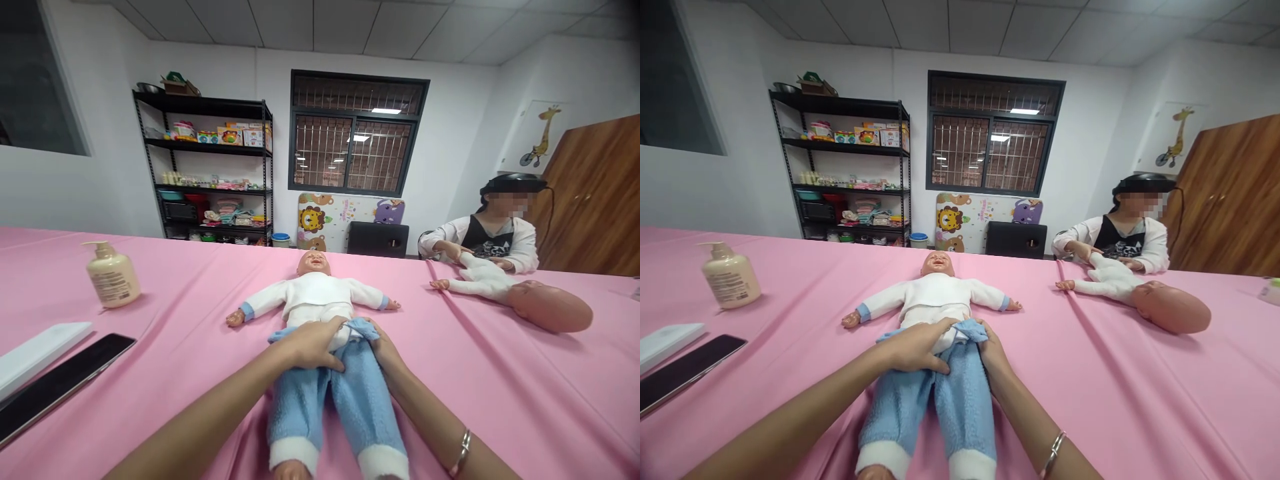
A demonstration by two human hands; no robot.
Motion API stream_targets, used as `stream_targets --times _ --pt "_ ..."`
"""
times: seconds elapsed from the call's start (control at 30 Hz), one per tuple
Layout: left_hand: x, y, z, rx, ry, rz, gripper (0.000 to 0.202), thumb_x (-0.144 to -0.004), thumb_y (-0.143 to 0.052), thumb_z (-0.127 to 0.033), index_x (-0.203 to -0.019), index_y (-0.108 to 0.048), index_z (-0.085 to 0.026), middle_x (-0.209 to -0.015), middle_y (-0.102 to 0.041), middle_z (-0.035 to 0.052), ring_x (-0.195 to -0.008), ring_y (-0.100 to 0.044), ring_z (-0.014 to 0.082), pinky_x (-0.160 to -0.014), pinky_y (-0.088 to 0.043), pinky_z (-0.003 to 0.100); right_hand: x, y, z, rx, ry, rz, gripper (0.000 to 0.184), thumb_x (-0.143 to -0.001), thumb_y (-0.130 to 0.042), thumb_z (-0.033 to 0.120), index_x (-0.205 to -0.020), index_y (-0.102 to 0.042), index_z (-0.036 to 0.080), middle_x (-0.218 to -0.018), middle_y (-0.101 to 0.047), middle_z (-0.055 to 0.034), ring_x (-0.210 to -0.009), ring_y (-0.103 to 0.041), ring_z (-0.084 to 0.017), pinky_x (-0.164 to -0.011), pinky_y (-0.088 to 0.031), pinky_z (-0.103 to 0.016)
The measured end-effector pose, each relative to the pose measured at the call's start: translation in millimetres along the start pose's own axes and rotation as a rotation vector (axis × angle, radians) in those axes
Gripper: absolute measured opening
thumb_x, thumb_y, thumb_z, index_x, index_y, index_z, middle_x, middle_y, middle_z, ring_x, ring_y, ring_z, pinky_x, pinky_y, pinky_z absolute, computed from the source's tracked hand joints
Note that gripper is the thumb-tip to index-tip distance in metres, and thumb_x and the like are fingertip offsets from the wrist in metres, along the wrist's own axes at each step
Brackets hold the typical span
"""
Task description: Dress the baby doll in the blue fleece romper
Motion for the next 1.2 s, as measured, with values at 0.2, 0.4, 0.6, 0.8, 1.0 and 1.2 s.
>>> stream_targets --times 0.2,0.4,0.6,0.8,1.0,1.2 --pt "-3.4 -5.3 -3.4 0.031 0.028 -0.278 0.031 -0.071 -0.05 -0.016 -0.101 -0.054 -0.019 -0.1 -0.061 0.0074 -0.092 -0.056 0.0266 -0.074 -0.042 0.031 -1.2 -1.1 -0.3 -0.057 -0.151 -0.02 0.036 -0.059 -0.067 0.036 -0.091 -0.063 0.021 -0.088 -0.066 -0.0019 -0.085 -0.059 -0.022 -0.076 -0.044 -0.033" --pt "-4.5 -16.9 -7.5 0.027 0.106 -0.416 0.025 -0.073 -0.048 -0.013 -0.096 -0.056 -0.02 -0.093 -0.059 0.008 -0.086 -0.056 0.0261 -0.072 -0.042 0.032 -5.7 1.2 0.6 0.003 -0.138 -0.029 0.027 -0.064 -0.062 0.034 -0.086 -0.063 0.02 -0.088 -0.066 -0.003 -0.084 -0.058 -0.023 -0.074 -0.045 -0.034" --pt "-7.8 -15.3 0.6 0.185 0.09 -0.507 0.015 -0.076 -0.047 -0.017 -0.09 -0.052 -0.019 -0.102 -0.053 0.006 -0.089 -0.054 0.0209 -0.079 -0.041 0.03 -4.0 -1.6 2.5 0.139 -0.006 -0.053 0.027 -0.063 -0.061 0.033 -0.085 -0.065 0.02 -0.094 -0.065 -0.0026 -0.094 -0.055 -0.024 -0.081 -0.043 -0.033" --pt "-8.0 -14.4 8.1 0.364 0.05 -0.459 0.016 -0.078 -0.04 -0.012 -0.09 -0.05 -0.018 -0.089 -0.061 0.0036 -0.086 -0.056 0.0198 -0.075 -0.041 0.028 -8.1 2.6 -7.6 0.27 0.127 -0.036 0.017 -0.067 -0.054 0.032 -0.076 -0.059 0.019 -0.074 -0.062 -0.0007 -0.072 -0.053 -0.018 -0.066 -0.04 -0.028" --pt "-12.3 -18.1 8.3 0.355 -0.017 -0.393 0.011 -0.082 -0.043 -0.019 -0.088 -0.052 -0.018 -0.089 -0.062 0.0035 -0.085 -0.056 0.0201 -0.072 -0.042 0.027 -15.3 9.3 -7.8 0.437 0.334 -0.048 0.015 -0.065 -0.047 0.025 -0.074 -0.055 0.017 -0.076 -0.062 -0.0028 -0.074 -0.053 -0.019 -0.068 -0.039 -0.029" --pt "7.3 8.0 26.4 0.154 -0.131 -0.277 0.054 -0.066 -0.069 -0.033 -0.114 -0.046 -0.02 -0.11 -0.055 0.0058 -0.101 -0.05 0.0245 -0.083 -0.038 0.03 -22.5 26.4 -12.9 0.408 0.231 -0.196 0.019 -0.062 -0.046 0.026 -0.074 -0.057 0.016 -0.074 -0.063 -0.0037 -0.075 -0.054 -0.021 -0.07 -0.041 -0.031"
Point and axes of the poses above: each hand's wrist, its own x-axis away from the middle knuckle, its own y-axis out of the back of the hand, z = x × y, the point moved 2 cm from there along -x, towards the middle knuckle
